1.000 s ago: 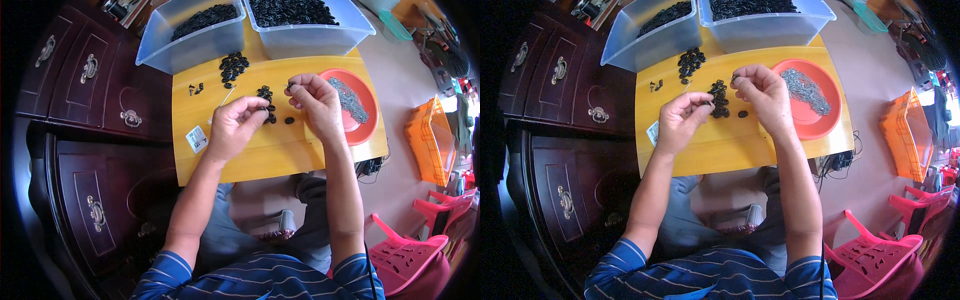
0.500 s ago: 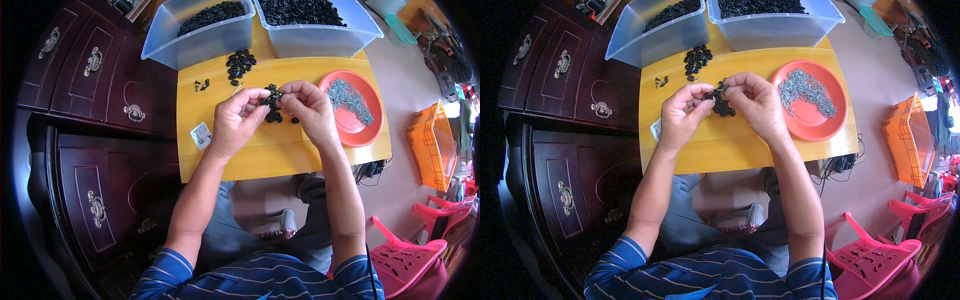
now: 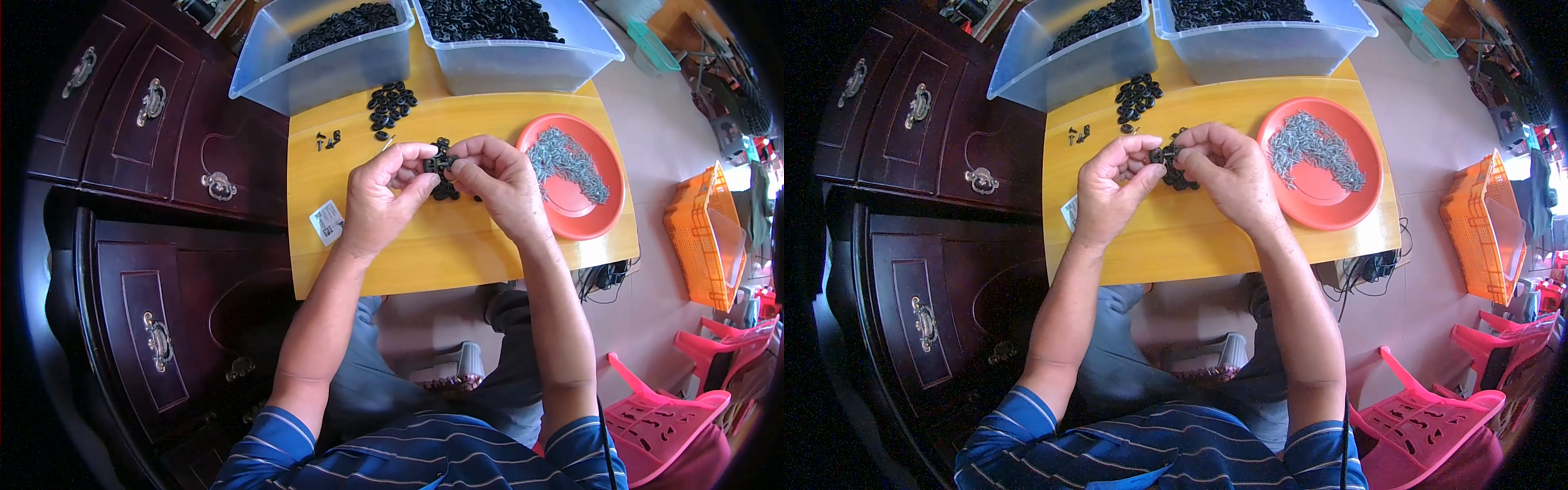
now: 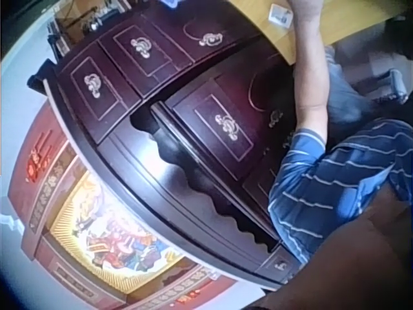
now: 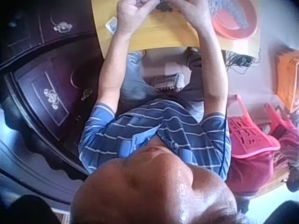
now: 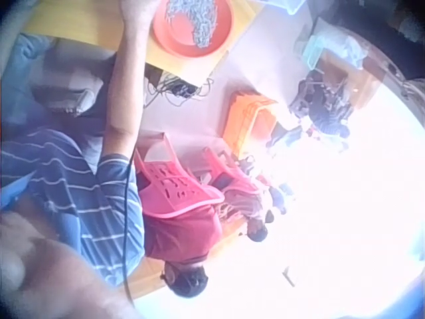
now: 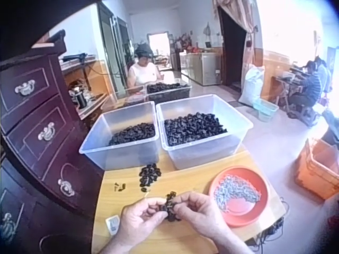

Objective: The person assembles small plastic parts by inserting metal pins and connecting the plastic pieces together by hand on the table.

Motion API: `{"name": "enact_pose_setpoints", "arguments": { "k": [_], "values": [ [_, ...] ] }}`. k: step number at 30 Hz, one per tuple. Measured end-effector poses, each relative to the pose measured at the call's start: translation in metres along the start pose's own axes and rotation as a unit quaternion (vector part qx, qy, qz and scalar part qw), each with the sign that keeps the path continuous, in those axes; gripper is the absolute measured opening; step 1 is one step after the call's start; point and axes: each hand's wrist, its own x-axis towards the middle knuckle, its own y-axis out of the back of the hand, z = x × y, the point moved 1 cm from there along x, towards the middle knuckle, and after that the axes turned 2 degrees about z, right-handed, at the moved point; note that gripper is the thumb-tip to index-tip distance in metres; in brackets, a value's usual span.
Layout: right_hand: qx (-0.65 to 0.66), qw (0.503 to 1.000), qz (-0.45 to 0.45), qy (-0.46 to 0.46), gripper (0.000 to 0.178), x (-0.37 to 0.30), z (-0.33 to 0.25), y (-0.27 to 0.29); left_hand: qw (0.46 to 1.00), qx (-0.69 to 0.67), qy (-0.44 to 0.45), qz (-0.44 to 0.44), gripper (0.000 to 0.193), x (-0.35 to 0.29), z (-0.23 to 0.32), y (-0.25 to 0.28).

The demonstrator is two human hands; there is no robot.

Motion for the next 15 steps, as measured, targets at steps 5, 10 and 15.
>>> {"name": "enact_pose_setpoints", "arguments": {
  "k": [5,10,15],
  "values": [
    [0.0,1.0,-0.006,-0.004,0.018,-0.0004,-0.0004,-0.0018,1.0,0.013,0.017,-0.021,0.033,-0.0014,0.0011,0.0009],
    [0.004,1.0,-0.014,-0.008,0.017,-0.0008,0.0002,-0.0029,0.999,0.02,0.015,-0.024,0.032,-0.0016,0.0013,0.0008],
    [0.012,1.0,-0.022,-0.017,0.016,-0.0018,-0.0033,-0.0038,0.999,0.017,0.012,-0.03,0.032,-0.0007,0.0007,0.0001]
  ]
}}
